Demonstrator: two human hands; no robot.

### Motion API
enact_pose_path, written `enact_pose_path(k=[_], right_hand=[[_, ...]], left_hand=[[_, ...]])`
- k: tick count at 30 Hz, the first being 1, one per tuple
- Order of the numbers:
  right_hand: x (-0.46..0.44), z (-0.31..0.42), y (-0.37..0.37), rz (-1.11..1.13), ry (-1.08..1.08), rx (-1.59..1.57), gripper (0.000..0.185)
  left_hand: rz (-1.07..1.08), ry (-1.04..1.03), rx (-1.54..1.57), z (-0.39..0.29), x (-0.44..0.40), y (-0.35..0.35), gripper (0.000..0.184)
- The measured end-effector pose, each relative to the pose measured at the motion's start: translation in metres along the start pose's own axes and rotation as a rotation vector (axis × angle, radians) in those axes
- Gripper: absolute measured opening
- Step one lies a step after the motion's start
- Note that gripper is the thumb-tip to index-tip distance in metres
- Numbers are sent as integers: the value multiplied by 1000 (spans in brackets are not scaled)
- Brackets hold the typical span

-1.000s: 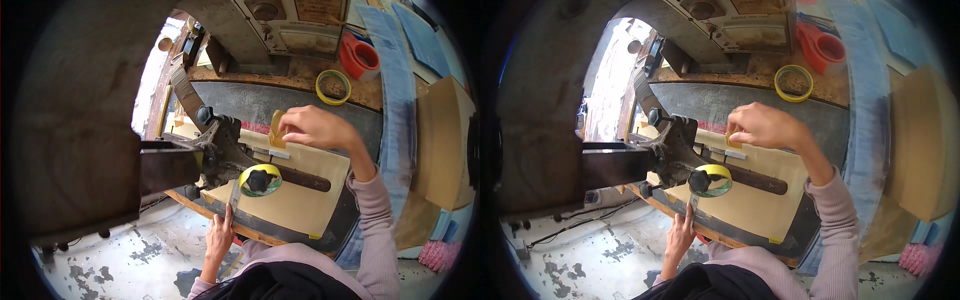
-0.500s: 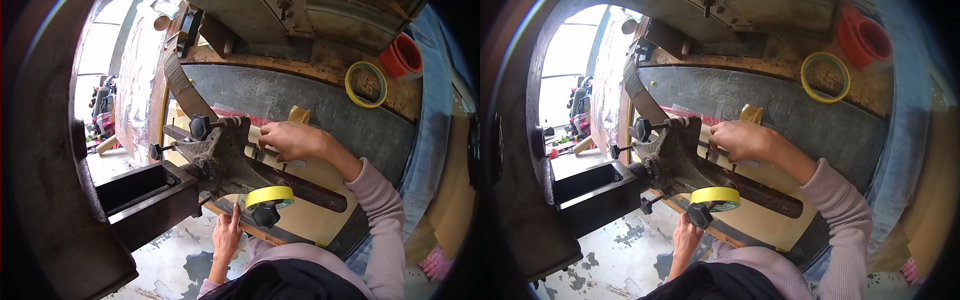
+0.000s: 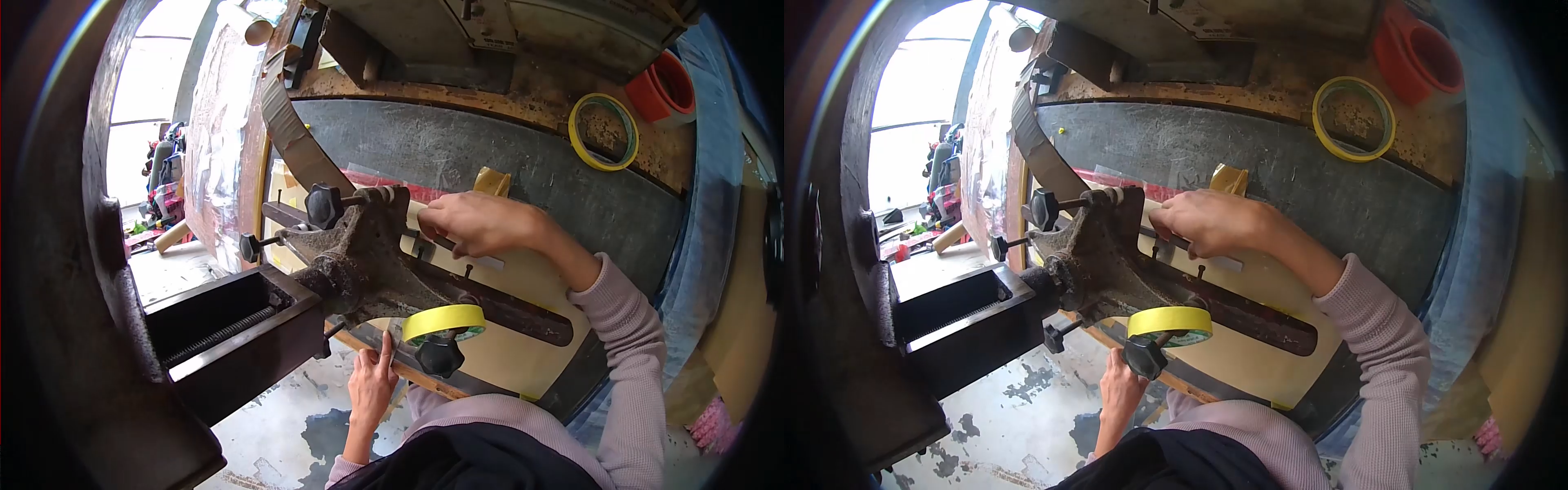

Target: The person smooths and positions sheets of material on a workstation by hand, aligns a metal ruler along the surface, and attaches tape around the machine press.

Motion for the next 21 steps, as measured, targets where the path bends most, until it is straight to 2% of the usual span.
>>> enact_pose_path(k=[5,8,17,21], right_hand=[[-2,-1,-2,-104,58,-4,31],[1,4,7,-44,24,-141,26],[5,4,11,-8,66,-240,22],[-3,2,1,-99,95,-162,21]], left_hand=[[3,6,-5,0,0,1,77],[-7,0,-12,-1,0,1,77],[-20,-6,-13,0,0,1,75],[-19,-5,-12,1,0,0,76]])
Point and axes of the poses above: each hand's wrist, its own x-axis away from the middle knuckle, its own y-axis out of the back of the hand, z = x × y, the point moved 4 cm from there along -x, towards the middle knuckle, and after that the axes turned 9 degrees about z, right-handed, at the moved point
